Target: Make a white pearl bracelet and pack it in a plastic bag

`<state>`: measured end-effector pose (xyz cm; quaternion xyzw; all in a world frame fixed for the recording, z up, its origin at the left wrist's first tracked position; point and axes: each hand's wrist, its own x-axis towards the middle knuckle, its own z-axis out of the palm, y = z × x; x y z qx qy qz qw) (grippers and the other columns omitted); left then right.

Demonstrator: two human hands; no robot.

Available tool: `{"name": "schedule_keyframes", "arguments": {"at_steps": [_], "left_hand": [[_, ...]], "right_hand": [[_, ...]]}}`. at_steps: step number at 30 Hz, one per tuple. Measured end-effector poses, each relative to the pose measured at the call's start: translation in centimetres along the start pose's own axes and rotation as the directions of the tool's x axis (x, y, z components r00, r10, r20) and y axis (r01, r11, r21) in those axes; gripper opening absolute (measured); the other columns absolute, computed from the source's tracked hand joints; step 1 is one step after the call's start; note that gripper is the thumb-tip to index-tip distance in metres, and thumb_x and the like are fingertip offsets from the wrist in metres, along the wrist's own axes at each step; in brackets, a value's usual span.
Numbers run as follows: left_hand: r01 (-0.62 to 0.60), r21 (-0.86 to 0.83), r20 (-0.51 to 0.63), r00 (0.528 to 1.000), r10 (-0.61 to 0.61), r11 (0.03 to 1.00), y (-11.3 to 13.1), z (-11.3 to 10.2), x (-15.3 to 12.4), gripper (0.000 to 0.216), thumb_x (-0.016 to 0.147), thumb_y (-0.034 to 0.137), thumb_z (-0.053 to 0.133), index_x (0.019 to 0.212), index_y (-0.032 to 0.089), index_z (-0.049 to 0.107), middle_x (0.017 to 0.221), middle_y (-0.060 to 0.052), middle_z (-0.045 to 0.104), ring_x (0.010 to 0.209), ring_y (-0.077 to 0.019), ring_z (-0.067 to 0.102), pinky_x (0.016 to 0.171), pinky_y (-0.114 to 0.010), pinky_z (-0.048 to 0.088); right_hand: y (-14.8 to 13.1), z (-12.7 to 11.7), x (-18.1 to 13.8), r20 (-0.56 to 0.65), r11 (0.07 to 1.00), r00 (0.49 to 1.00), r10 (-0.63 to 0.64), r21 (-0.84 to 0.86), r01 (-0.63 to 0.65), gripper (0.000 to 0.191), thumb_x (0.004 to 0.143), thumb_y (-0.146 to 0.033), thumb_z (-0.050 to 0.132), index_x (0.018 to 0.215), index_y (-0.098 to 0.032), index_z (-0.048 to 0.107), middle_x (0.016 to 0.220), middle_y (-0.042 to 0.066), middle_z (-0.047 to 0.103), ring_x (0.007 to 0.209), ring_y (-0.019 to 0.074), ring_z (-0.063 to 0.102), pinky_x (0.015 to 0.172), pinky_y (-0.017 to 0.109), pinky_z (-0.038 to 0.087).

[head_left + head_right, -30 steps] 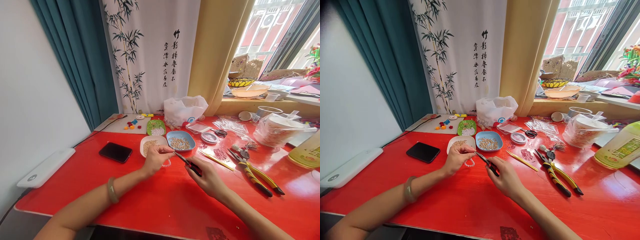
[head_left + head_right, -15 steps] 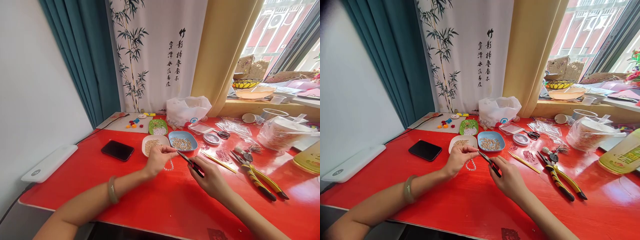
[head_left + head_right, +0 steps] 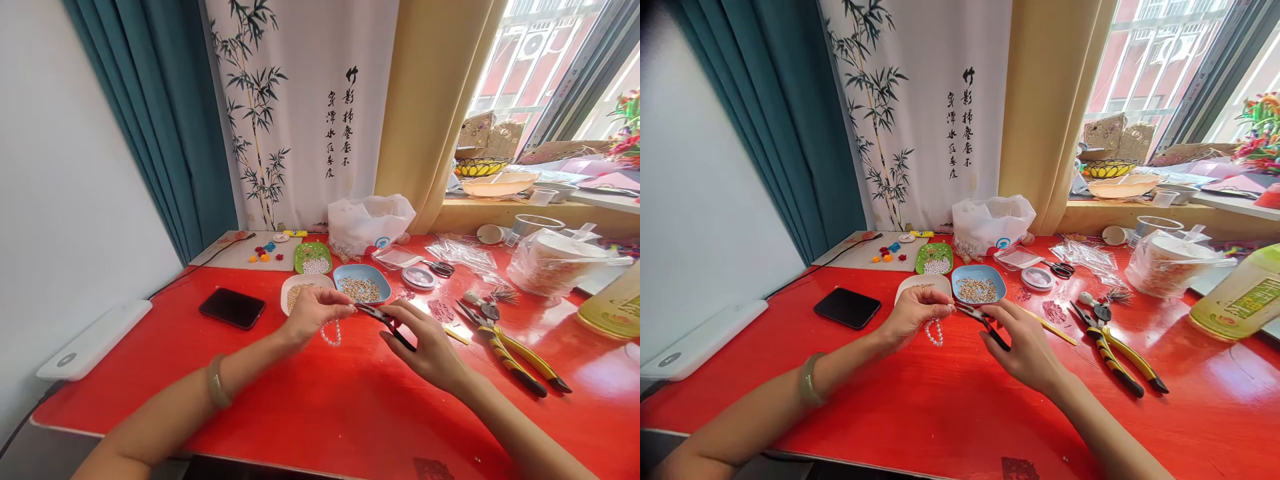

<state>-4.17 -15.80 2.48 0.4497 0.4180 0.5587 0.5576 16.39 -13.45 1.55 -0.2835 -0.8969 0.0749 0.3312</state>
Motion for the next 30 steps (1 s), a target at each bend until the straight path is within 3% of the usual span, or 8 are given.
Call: {"name": "schedule_keyframes", "arguments": {"at_steps": [4,11,18,27,30], "left_hand": [[0.026,-0.093,0.014,1.0,-0.025,0.995,0.5,0.2,-0.2,0.022,0.049,0.022,0.077,0.066,0.012,0.067,0.064,-0.004,0.067,0.061,-0.0106,0.06,0.062,-0.023,0.045],[0.051,-0.174,0.035,0.998,-0.045,0.984,1.2,0.7,-0.9,0.022,0.047,0.021,0.078,0.064,0.012,0.066,0.061,-0.004,0.067,0.058,-0.0109,0.06,0.063,-0.025,0.045],[0.02,-0.165,0.054,0.998,-0.011,0.986,1.5,1.1,-1.8,0.019,0.05,0.021,0.077,0.063,0.013,0.066,0.06,-0.003,0.066,0.054,-0.0097,0.058,0.059,-0.024,0.046],[-0.091,-0.063,0.051,0.994,0.095,0.994,1.7,1.2,-2.6,0.015,0.054,0.02,0.075,0.063,0.014,0.065,0.063,-0.002,0.065,0.061,-0.0115,0.059,0.063,-0.026,0.048],[-0.151,-0.011,0.069,0.986,0.151,0.989,1.8,1.2,-2.8,0.014,0.055,0.022,0.074,0.062,0.015,0.064,0.064,-0.001,0.065,0.061,-0.0122,0.059,0.062,-0.027,0.048]], "right_hand": [[1.4,-0.3,0.1,-0.03,0.996,0.998,0.059,-0.065,-0.061,0.03,0.081,-0.024,0.045,0.111,-0.019,0.043,0.1,0.01,0.051,0.089,0.0219,0.051,0.074,0.036,0.043],[0.8,0.8,-0.1,0.294,0.989,0.954,0.066,-0.143,-0.025,0.038,0.073,-0.015,0.047,0.11,-0.02,0.047,0.103,0.01,0.052,0.095,0.0245,0.047,0.081,0.042,0.039],[-0.6,1.1,0.0,0.46,0.989,0.885,0.076,-0.145,-0.01,0.034,0.072,-0.018,0.048,0.106,-0.019,0.051,0.093,0.009,0.053,0.085,0.0229,0.047,0.078,0.042,0.038],[-0.7,1.1,0.1,0.394,0.999,0.919,0.03,-0.051,-0.01,0.029,0.074,-0.021,0.053,0.104,-0.022,0.054,0.094,0.008,0.054,0.086,0.0231,0.048,0.078,0.045,0.04],[-0.8,1.0,0.2,0.32,0.995,0.947,0.036,0.079,-0.064,0.025,0.079,-0.028,0.052,0.103,-0.022,0.053,0.101,0.008,0.052,0.092,0.0219,0.048,0.08,0.042,0.042]]}}
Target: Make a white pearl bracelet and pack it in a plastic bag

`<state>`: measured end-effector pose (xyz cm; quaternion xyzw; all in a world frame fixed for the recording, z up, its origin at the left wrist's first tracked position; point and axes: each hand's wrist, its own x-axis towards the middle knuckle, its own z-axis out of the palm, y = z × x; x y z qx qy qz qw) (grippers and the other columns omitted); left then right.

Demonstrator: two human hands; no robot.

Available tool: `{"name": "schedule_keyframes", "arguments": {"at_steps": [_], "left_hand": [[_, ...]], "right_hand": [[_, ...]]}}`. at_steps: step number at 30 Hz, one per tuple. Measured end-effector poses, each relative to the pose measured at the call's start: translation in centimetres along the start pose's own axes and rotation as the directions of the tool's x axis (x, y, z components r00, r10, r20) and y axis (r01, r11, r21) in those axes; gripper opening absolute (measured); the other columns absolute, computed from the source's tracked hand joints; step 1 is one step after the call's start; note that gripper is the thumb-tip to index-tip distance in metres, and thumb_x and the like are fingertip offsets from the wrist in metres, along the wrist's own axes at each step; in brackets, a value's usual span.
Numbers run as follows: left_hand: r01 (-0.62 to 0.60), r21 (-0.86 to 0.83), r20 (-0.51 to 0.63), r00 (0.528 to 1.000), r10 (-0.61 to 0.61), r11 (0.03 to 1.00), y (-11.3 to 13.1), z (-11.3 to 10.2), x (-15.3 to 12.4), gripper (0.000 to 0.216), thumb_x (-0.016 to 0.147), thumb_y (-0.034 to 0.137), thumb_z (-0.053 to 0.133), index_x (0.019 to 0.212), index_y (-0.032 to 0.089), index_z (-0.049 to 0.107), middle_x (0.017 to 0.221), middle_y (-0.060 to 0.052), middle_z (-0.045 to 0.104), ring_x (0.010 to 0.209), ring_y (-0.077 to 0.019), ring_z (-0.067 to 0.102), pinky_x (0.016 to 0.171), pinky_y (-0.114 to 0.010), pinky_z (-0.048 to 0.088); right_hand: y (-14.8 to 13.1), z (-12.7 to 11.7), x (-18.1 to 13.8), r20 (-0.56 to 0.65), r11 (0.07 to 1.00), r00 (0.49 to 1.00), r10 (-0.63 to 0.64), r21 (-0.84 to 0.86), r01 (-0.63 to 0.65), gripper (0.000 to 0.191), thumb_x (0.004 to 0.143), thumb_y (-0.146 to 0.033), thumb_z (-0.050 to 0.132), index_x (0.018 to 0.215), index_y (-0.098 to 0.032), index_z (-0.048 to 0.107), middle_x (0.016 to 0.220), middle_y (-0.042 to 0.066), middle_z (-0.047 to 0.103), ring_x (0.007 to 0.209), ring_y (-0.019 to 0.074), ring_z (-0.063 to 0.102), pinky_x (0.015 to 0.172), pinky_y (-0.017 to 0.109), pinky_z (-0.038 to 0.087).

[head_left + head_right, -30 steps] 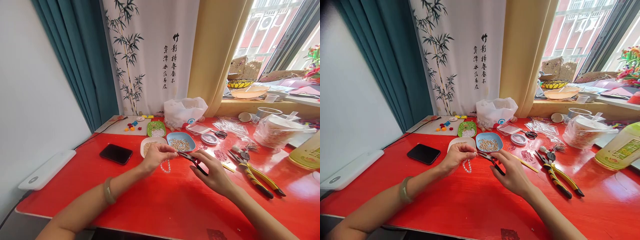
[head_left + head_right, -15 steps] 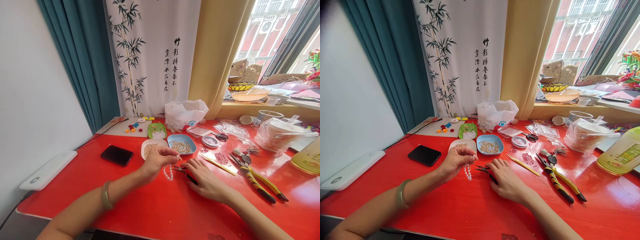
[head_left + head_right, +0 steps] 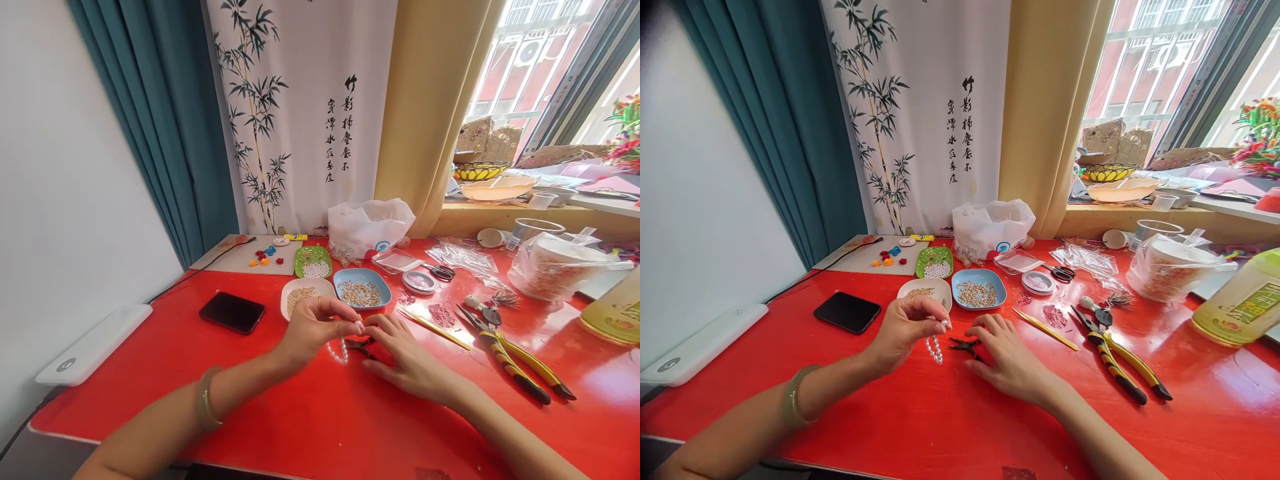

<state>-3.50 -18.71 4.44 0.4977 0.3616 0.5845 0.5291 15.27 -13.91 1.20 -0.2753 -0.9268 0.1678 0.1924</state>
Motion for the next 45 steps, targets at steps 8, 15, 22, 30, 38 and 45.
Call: {"name": "schedule_keyframes", "arguments": {"at_steps": [8,15,22,30,38,45], "left_hand": [[-0.268,0.428,0.102,0.963,0.248,0.863,0.6,0.6,-0.7,0.006,0.066,0.023,0.067,0.065,0.018,0.065,0.065,-0.003,0.065,0.063,-0.0142,0.059,0.06,-0.027,0.048],[-0.633,0.676,0.361,0.731,0.579,0.378,0.3,0.2,-1.1,0.011,0.073,0.011,0.058,0.079,0.019,0.064,0.069,-0.004,0.066,0.066,-0.0128,0.06,0.062,-0.025,0.048],[-0.728,0.68,0.556,0.591,0.584,0.089,0.6,-0.3,-1.8,0.021,0.075,0.008,0.053,0.089,0.02,0.063,0.078,-0.005,0.068,0.068,-0.0139,0.059,0.062,-0.026,0.048],[-0.813,0.574,0.635,0.516,0.574,0.096,0.5,-1.3,-2.3,0.034,0.076,0.011,0.048,0.108,0.019,0.058,0.09,-0.012,0.067,0.081,-0.0218,0.061,0.066,-0.032,0.05],[-0.466,0.655,0.295,0.883,0.366,0.595,0.6,-0.2,-1.3,0.011,0.074,0.022,0.057,0.079,0.021,0.067,0.076,-0.006,0.068,0.071,-0.0165,0.059,0.068,-0.031,0.048],[0.335,0.093,0.059,0.938,-0.341,0.938,-0.2,-0.7,1.4,0.018,0.067,0.028,0.065,0.078,0.014,0.068,0.077,-0.006,0.066,0.068,-0.0128,0.059,0.066,-0.025,0.048]], "right_hand": [[-2.9,-1.5,0.0,-0.189,0.845,0.976,0.108,0.535,0.01,0.018,0.083,-0.034,0.049,0.089,-0.019,0.056,0.074,0.002,0.059,0.062,0.011,0.053,0.052,0.023,0.044],[-4.5,-1.7,0.4,-0.362,0.889,0.926,0.109,0.452,0.072,0.012,0.077,-0.028,0.056,0.072,-0.018,0.058,0.06,0.0,0.059,0.052,0.0094,0.051,0.048,0.021,0.044],[-4.8,-1.4,0.6,-0.468,0.932,0.884,0.01,0.324,0.162,0.01,0.077,-0.024,0.056,0.07,-0.019,0.06,0.059,0.0,0.062,0.05,0.0097,0.054,0.046,0.021,0.046],[-4.7,-1.2,0.4,-0.52,0.929,0.851,-0.073,0.274,0.247,0.006,0.077,-0.02,0.056,0.074,-0.019,0.061,0.063,0.001,0.064,0.054,0.0101,0.057,0.05,0.021,0.049],[-4.2,-0.9,0.3,-0.51,0.936,0.86,0.019,0.31,0.164,0.012,0.077,-0.023,0.054,0.066,-0.019,0.057,0.057,0.0,0.06,0.05,0.0103,0.053,0.048,0.023,0.045],[-2.1,-1.0,1.1,-0.244,0.671,0.874,0.421,0.731,-0.12,0.02,0.077,-0.028,0.047,0.061,-0.017,0.053,0.059,-0.001,0.056,0.055,0.0098,0.052,0.053,0.022,0.043]]}}
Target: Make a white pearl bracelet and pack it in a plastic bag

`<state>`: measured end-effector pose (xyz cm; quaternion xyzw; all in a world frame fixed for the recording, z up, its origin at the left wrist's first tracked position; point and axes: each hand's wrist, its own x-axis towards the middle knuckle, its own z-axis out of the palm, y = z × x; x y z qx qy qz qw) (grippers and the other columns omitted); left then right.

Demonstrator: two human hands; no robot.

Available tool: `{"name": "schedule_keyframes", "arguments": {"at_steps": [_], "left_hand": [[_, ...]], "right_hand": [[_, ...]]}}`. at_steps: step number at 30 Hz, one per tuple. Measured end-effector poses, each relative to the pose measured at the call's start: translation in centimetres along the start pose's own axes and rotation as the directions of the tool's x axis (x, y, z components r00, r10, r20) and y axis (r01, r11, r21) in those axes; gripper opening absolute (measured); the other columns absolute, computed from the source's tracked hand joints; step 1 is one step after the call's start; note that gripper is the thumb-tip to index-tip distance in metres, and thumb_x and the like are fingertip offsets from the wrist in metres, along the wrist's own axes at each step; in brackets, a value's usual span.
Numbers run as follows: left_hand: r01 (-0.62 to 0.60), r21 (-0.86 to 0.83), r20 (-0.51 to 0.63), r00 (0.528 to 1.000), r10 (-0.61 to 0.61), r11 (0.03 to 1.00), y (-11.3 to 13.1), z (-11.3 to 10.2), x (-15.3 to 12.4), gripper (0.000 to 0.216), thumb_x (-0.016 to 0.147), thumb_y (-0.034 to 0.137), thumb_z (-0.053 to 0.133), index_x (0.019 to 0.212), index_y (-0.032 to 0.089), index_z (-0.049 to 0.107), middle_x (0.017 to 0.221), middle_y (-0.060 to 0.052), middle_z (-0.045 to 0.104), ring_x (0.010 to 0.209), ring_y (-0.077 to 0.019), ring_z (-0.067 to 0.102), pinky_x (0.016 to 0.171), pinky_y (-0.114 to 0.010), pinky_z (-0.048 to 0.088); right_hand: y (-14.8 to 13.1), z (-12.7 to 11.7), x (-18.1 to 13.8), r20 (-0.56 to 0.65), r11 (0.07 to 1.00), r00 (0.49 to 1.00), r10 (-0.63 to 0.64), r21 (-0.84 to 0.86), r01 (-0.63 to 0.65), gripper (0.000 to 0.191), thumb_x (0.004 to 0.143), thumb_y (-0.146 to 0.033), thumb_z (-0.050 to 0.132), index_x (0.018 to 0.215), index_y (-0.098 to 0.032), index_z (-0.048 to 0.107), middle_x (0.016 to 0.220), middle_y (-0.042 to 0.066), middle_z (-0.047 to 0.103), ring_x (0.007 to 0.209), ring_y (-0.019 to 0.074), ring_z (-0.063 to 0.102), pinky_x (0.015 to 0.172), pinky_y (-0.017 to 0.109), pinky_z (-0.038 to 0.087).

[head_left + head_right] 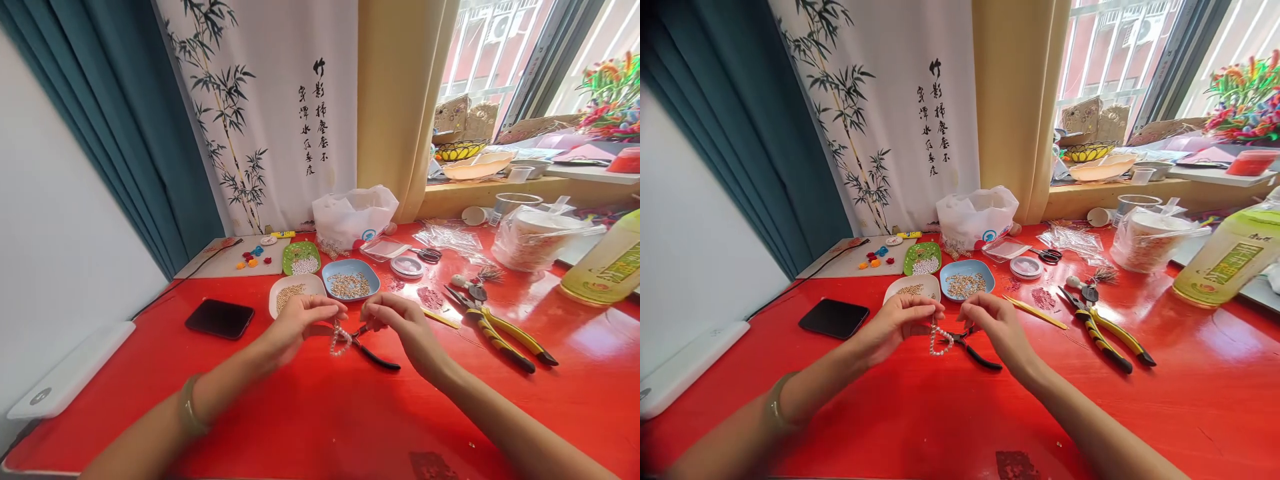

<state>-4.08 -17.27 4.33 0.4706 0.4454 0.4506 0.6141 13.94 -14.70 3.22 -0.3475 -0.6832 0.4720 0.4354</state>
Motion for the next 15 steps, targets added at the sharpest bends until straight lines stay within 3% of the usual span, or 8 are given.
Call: {"name": "schedule_keyframes", "arguments": {"at_steps": [5,8,15], "left_hand": [[0.048,-0.217,-0.025,0.998,-0.054,0.975,-0.5,-0.5,0.6,0.016,0.065,0.021,0.066,0.08,0.013,0.066,0.078,-0.005,0.065,0.07,-0.0102,0.059,0.069,-0.022,0.047],[0.039,-0.241,-0.01,0.999,-0.043,0.97,-0.6,-0.6,0.7,0.015,0.066,0.016,0.064,0.081,0.012,0.065,0.076,-0.004,0.064,0.069,-0.0099,0.059,0.068,-0.021,0.047],[0.033,-0.311,0.05,0.999,-0.018,0.95,-1.0,-0.5,0.8,0.014,0.065,0.011,0.061,0.079,0.01,0.064,0.074,-0.004,0.063,0.071,-0.0102,0.059,0.073,-0.021,0.044]], "right_hand": [[1.3,0.7,0.5,0.217,0.967,0.956,0.198,0.118,-0.227,0.016,0.075,-0.027,0.051,0.083,-0.016,0.059,0.075,0.001,0.062,0.067,0.0116,0.058,0.061,0.024,0.044],[2.0,1.2,0.3,0.329,0.943,0.922,0.203,0.187,-0.274,0.021,0.075,-0.029,0.052,0.091,-0.016,0.057,0.073,0.001,0.063,0.063,0.0108,0.057,0.06,0.025,0.042],[2.3,1.5,0.1,0.437,0.895,0.872,0.221,0.263,-0.36,0.034,0.073,-0.028,0.059,0.104,-0.016,0.054,0.067,-0.002,0.06,0.052,0.0066,0.049,0.052,0.021,0.034]]}}
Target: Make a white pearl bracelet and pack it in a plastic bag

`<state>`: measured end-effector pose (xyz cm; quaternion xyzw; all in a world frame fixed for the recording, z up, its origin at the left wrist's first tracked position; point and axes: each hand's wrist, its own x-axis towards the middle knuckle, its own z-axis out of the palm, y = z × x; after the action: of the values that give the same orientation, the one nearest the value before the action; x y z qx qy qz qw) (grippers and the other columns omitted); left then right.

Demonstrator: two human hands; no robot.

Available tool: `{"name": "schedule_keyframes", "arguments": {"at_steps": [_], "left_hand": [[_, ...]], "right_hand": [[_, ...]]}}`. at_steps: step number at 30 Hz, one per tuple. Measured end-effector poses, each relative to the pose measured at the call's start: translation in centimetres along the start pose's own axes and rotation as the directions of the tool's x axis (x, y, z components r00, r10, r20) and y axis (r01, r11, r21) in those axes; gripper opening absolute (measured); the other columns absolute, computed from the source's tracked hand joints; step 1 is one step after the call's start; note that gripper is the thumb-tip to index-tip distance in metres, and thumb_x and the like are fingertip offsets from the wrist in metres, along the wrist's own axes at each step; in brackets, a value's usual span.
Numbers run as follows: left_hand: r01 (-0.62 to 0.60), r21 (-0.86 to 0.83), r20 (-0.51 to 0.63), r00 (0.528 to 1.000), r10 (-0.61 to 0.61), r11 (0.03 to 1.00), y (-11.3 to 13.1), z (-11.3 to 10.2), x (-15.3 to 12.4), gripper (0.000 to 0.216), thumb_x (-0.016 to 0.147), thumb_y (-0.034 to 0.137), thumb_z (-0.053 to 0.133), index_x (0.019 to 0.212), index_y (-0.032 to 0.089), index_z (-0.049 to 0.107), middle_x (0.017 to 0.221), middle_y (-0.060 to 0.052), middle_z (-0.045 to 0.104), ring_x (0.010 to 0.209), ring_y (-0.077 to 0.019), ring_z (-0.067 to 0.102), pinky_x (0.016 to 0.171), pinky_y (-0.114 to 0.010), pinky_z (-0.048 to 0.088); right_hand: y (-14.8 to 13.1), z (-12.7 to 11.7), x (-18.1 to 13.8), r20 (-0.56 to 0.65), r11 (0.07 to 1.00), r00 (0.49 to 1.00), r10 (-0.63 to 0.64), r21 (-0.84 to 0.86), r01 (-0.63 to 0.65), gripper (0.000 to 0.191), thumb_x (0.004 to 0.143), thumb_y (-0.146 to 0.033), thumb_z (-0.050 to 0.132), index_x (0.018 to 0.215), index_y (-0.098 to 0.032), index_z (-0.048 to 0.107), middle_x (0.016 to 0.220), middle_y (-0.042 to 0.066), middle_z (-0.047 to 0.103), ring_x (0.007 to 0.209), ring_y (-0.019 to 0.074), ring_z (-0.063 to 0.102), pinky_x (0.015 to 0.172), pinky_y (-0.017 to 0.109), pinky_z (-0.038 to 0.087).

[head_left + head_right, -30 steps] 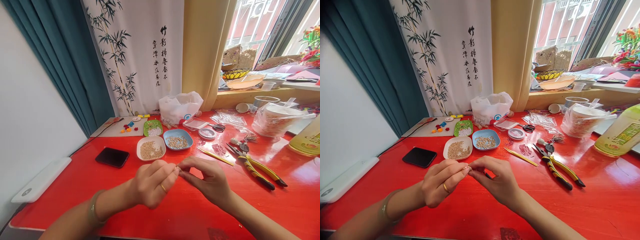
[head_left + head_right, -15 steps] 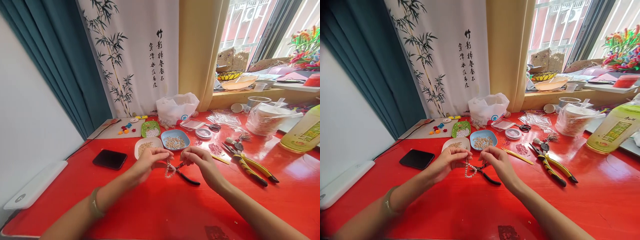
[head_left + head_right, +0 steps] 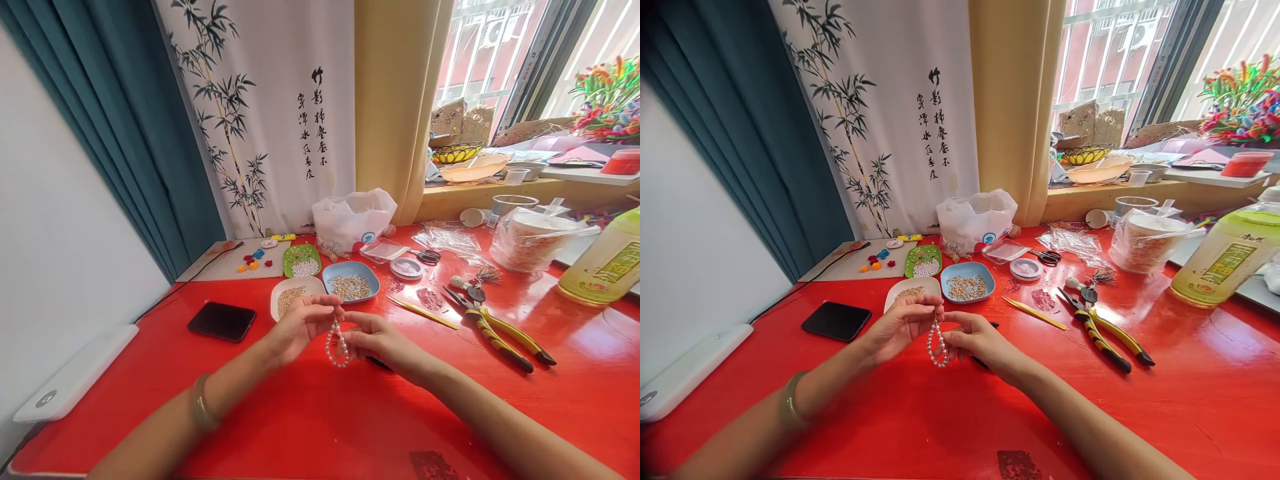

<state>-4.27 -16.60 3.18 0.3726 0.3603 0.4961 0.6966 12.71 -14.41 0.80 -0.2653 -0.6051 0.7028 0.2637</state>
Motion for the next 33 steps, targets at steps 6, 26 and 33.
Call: {"name": "schedule_keyframes", "arguments": {"at_steps": [6,26,33], "left_hand": [[0.027,-0.105,0.029,0.999,-0.024,0.994,-0.1,0.5,-0.1,0.01,0.062,0.008,0.06,0.073,0.01,0.062,0.064,-0.002,0.059,0.067,-0.0107,0.057,0.067,-0.021,0.043],[0.015,-0.043,-0.13,0.991,-0.02,0.999,-1.3,-0.6,0.6,0.014,0.065,0.013,0.055,0.078,0.012,0.059,0.063,0.001,0.052,0.054,-0.0066,0.052,0.058,-0.02,0.042],[0.045,0.404,-0.095,0.995,-0.007,0.913,-1.5,-0.8,0.8,0.016,0.063,0.017,0.058,0.078,0.012,0.06,0.077,-0.002,0.057,0.047,-0.004,0.048,0.053,-0.022,0.04]], "right_hand": [[0.3,0.3,0.2,0.046,0.998,0.997,0.069,-0.016,-0.068,0.02,0.066,-0.032,0.065,0.07,-0.013,0.061,0.064,0.0,0.059,0.056,0.0077,0.048,0.056,0.022,0.034],[0.6,-0.8,0.2,-0.095,0.931,0.995,-0.043,-0.366,0.005,0.003,0.063,-0.012,0.052,0.062,-0.015,0.05,0.054,-0.005,0.049,0.049,0.006,0.042,0.047,0.019,0.031],[0.1,-1.0,-0.3,-0.091,0.817,0.99,-0.108,-0.576,0.036,0.006,0.067,-0.013,0.049,0.062,-0.016,0.051,0.054,-0.004,0.049,0.048,0.0069,0.041,0.046,0.019,0.032]]}}
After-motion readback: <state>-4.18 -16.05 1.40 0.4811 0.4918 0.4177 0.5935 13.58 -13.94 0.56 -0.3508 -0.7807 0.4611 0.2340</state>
